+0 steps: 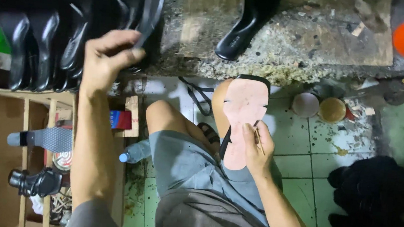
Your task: Applying glue to shoe soles and uppers using a small stick in a shoe manufacturing setting.
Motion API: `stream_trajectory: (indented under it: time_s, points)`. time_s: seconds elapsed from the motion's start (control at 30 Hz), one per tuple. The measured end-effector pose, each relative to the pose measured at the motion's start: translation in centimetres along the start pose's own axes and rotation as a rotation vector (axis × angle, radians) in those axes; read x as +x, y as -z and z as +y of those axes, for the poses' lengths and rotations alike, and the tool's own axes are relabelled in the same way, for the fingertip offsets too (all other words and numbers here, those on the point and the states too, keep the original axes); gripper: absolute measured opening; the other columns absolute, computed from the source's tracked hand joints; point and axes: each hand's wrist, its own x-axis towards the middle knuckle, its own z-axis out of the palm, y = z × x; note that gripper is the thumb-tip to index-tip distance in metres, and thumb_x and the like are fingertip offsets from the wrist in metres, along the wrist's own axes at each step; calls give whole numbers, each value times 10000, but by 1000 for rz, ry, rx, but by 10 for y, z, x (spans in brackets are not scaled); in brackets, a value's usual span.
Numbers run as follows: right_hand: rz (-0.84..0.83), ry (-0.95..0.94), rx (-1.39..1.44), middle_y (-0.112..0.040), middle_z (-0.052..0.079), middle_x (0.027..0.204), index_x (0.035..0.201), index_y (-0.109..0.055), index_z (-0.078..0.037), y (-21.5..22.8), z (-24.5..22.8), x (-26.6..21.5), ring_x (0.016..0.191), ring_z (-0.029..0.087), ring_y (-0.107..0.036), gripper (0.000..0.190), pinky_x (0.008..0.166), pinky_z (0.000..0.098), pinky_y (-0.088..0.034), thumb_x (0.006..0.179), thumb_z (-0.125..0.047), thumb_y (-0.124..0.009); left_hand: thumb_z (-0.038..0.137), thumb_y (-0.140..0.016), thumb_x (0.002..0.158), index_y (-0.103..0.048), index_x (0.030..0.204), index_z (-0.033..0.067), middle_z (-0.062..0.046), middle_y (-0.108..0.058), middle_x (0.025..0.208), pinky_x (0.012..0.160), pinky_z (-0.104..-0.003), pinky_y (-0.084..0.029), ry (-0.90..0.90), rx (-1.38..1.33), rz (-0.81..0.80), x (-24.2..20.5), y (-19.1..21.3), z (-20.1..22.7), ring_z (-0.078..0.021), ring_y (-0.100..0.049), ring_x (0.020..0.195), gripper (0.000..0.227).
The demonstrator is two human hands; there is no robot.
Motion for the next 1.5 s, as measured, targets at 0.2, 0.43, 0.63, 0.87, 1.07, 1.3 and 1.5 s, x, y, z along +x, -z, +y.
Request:
stream_trajectory:
  time_s: [0.2,0.43,0.63,0.87,1.07,1.3,1.5]
  points:
    - [-38,18,39,-579,19,740,1130,-654,17,6,8,-2,684,47,-464,199,622,255,-463,1023,-151,-638,-11,-753,800,-703,1082,-27,-307,-670,1169,1016,-458,-495,-155,-493,-192,-33,-15,-24,-330,-651,1131,287]
    - [-10,-16,41,-580,40,727,1131,-649,29,8,8,-5,666,71,-479,199,651,259,-474,1021,-137,-650,-78,-728,695,-707,1012,-80,-277,-678,1038,504,-233,-372,-30,-829,-184,-48,-31,-68,-94,-479,579,317]
    - [-42,5,28,-593,54,740,1141,-642,30,9,17,-6,694,62,-511,198,652,260,-490,1023,-129,-642,-83,-731,678,-707,1025,-89,-235,-660,964,515,-231,-342,11,-851,-154,-38,-28,9,-100,-469,591,348]
    - [-122,-3,13,-243,-65,700,748,-292,-131,-8,-91,10,657,52,-257,388,608,210,-247,1037,-185,-546,261,-813,889,-754,1150,47,-156,-747,1081,829,-323,-560,-62,444,265,14,13,-8,-226,-720,970,343]
    - [-106,50,-15,-255,-64,693,744,-304,-122,-8,-90,9,652,52,-265,389,601,213,-253,1035,-189,-554,419,-845,831,-759,1151,70,-122,-770,1042,811,-429,-526,163,694,223,35,-2,-51,-302,-724,948,481]
    - [-118,-41,39,-424,-65,744,843,-460,-92,-6,-79,5,736,31,-401,256,669,199,-370,1053,-200,-558,613,-836,778,-722,1171,217,-220,-600,1065,902,-484,-454,222,777,242,47,4,-85,-467,-580,987,568]
    - [-109,11,-21,-313,-69,717,782,-378,-98,-8,-83,6,695,49,-314,333,645,209,-304,1048,-194,-555,320,-798,772,-666,1257,128,-135,-724,1173,872,-503,-505,214,661,191,40,-4,-58,-377,-669,1048,538]
